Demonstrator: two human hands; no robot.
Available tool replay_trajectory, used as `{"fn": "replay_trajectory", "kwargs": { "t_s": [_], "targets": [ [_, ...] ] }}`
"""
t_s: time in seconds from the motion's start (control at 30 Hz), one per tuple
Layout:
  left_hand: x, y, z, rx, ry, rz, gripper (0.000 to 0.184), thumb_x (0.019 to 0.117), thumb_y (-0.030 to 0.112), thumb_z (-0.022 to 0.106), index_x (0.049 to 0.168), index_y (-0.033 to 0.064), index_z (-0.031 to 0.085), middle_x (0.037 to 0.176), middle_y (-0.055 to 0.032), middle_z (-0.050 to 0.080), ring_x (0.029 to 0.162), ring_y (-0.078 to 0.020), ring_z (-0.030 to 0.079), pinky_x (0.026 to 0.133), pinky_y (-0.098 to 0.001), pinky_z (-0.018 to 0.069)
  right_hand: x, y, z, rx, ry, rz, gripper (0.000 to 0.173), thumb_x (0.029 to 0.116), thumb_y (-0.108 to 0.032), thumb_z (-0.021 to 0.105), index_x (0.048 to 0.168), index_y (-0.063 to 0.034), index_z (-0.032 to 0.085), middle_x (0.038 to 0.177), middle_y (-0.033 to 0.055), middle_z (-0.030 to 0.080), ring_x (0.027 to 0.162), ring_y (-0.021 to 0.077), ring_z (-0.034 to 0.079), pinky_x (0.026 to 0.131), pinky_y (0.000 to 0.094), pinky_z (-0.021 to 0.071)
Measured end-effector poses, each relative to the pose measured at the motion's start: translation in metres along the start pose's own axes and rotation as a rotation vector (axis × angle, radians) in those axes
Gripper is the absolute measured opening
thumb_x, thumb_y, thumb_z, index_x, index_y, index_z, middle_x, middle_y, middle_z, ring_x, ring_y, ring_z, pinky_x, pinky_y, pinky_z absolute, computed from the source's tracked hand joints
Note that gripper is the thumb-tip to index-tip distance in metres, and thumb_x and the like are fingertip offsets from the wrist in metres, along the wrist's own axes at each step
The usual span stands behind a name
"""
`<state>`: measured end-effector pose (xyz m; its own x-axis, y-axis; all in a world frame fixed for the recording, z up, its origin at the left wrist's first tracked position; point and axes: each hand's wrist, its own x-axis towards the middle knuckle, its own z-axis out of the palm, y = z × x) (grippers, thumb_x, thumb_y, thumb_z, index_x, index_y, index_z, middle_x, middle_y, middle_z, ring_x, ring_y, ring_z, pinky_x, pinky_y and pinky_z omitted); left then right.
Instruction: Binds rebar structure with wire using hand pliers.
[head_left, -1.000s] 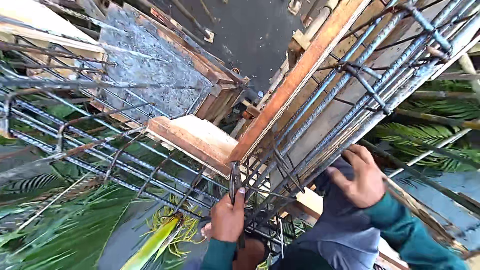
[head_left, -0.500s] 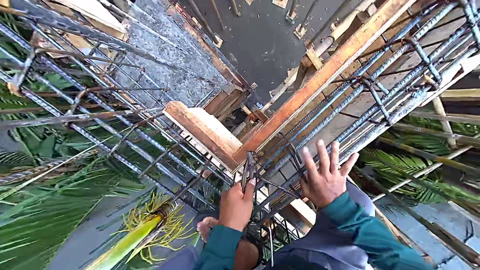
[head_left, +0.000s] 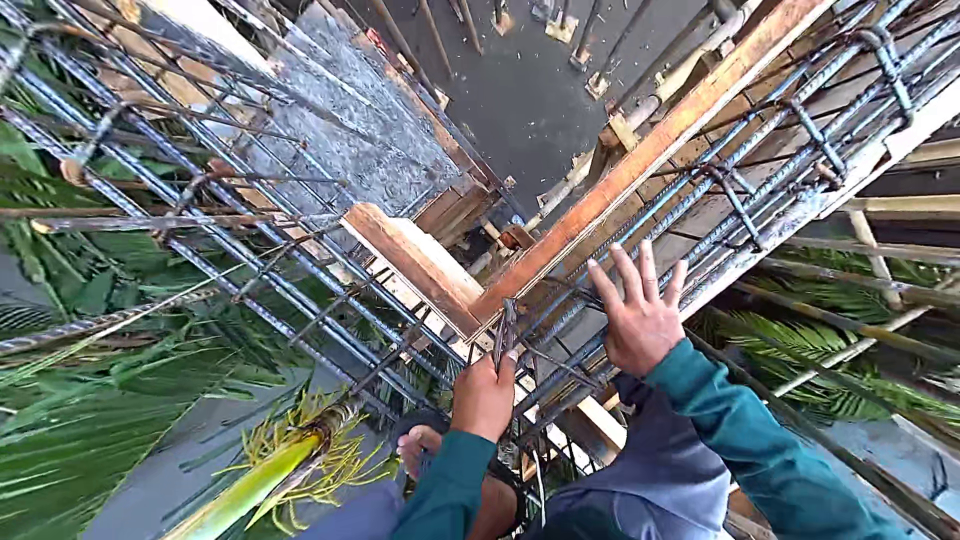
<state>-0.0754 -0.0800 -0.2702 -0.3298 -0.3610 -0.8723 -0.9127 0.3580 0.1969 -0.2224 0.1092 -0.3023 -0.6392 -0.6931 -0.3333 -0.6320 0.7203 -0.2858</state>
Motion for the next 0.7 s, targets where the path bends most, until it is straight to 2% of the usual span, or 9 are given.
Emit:
{"fn": "replay_trajectory", "kwargs": {
  "t_s": [0.1, 0.13, 0.2, 0.27, 0.4, 0.5, 0.6, 0.63, 0.7],
  "targets": [
    [0.002, -0.001, 0.001, -0.008, -0.001, -0.003, 0.044, 0.1091, 0.039, 0.049, 0.101, 0.0009, 0.069, 0.081, -0.0129, 0.067, 0.079, -0.0282, 0.068, 0.078, -0.0506, 0.0535, 0.013, 0.001, -0.015, 0.169, -0.051, -0.012, 0.105, 0.0596, -0.020, 0.090, 0.155, -0.0180, 0.047, 0.166, 0.0196, 0.032, 0.155, 0.0500, 0.018, 0.109, 0.0876, 0.0132],
    [0.003, 0.000, 0.001, -0.008, -0.009, -0.017, 0.044, 0.1094, 0.040, 0.048, 0.101, 0.0008, 0.068, 0.082, -0.0131, 0.067, 0.080, -0.0282, 0.067, 0.079, -0.0505, 0.0528, 0.009, -0.002, -0.016, 0.259, -0.011, 0.007, 0.095, 0.0646, -0.022, 0.087, 0.152, -0.0158, 0.051, 0.163, 0.0184, 0.037, 0.154, 0.0475, 0.023, 0.112, 0.0831, 0.0184],
    [0.007, 0.001, 0.002, -0.025, -0.020, -0.037, 0.044, 0.1097, 0.039, 0.047, 0.102, 0.0007, 0.069, 0.086, -0.0138, 0.068, 0.084, -0.0283, 0.068, 0.082, -0.0502, 0.0527, -0.009, -0.019, -0.013, 0.504, 0.045, 0.121, 0.069, 0.0800, -0.025, 0.075, 0.145, -0.0093, 0.056, 0.154, 0.0171, 0.049, 0.147, 0.0392, 0.040, 0.114, 0.0668, 0.0364],
    [0.019, -0.001, 0.004, -0.048, -0.021, -0.041, 0.046, 0.1104, 0.039, 0.046, 0.106, -0.0009, 0.068, 0.092, -0.0166, 0.070, 0.090, -0.0302, 0.069, 0.087, -0.0516, 0.0526, -0.034, -0.045, -0.003, 0.764, 0.035, 0.253, 0.055, 0.0884, -0.026, 0.069, 0.137, -0.0029, 0.061, 0.143, 0.0185, 0.058, 0.137, 0.0342, 0.052, 0.112, 0.0553, 0.0446],
    [0.021, -0.006, 0.003, -0.049, 0.031, -0.048, 0.043, 0.1105, 0.034, 0.046, 0.120, -0.0027, 0.067, 0.101, -0.0229, 0.070, 0.100, -0.0379, 0.068, 0.093, -0.0574, 0.0505, -0.078, -0.101, 0.019, 1.030, 0.021, 0.381, 0.043, 0.0878, -0.018, 0.067, 0.127, 0.0003, 0.067, 0.134, 0.0185, 0.064, 0.129, 0.0293, 0.058, 0.108, 0.0477, 0.0490],
    [-0.020, 0.003, -0.008, -0.129, 0.206, 0.057, 0.037, 0.1088, 0.026, 0.051, 0.127, -0.0018, 0.068, 0.103, -0.0231, 0.073, 0.099, -0.0377, 0.071, 0.094, -0.0582, 0.0522, -0.092, -0.126, 0.023, 1.218, -0.067, 0.481, 0.056, 0.0836, -0.017, 0.072, 0.135, 0.0005, 0.061, 0.140, 0.0194, 0.058, 0.131, 0.0259, 0.056, 0.105, 0.0421, 0.0517],
    [-0.048, 0.013, -0.016, -0.388, 0.205, 0.112, 0.033, 0.1071, 0.023, 0.053, 0.125, -0.0005, 0.069, 0.100, -0.0142, 0.075, 0.094, -0.0230, 0.072, 0.091, -0.0457, 0.0564, -0.089, -0.144, 0.026, 1.302, -0.190, 0.346, 0.097, 0.0711, -0.020, 0.083, 0.153, 0.0048, 0.038, 0.153, 0.0233, 0.047, 0.141, 0.0272, 0.048, 0.115, 0.0424, 0.0443],
    [-0.051, 0.018, -0.015, -0.542, 0.170, 0.114, 0.031, 0.1072, 0.021, 0.052, 0.123, -0.0008, 0.068, 0.100, -0.0112, 0.074, 0.092, -0.0175, 0.072, 0.087, -0.0388, 0.0588, -0.086, -0.149, 0.027, 1.246, -0.126, 0.300, 0.107, 0.0688, -0.023, 0.086, 0.155, 0.0080, 0.031, 0.152, 0.0259, 0.047, 0.140, 0.0281, 0.050, 0.116, 0.0423, 0.0446],
    [-0.057, 0.028, -0.008, -0.872, 0.074, 0.120, 0.029, 0.1081, 0.016, 0.050, 0.126, -0.0039, 0.063, 0.107, -0.0115, 0.072, 0.097, -0.0149, 0.072, 0.088, -0.0339, 0.0620, -0.077, -0.148, 0.031, 0.999, 0.068, 0.294, 0.101, 0.0708, -0.028, 0.085, 0.150, 0.0108, 0.036, 0.137, 0.0262, 0.059, 0.125, 0.0306, 0.061, 0.106, 0.0471, 0.0523]
  ]
}}
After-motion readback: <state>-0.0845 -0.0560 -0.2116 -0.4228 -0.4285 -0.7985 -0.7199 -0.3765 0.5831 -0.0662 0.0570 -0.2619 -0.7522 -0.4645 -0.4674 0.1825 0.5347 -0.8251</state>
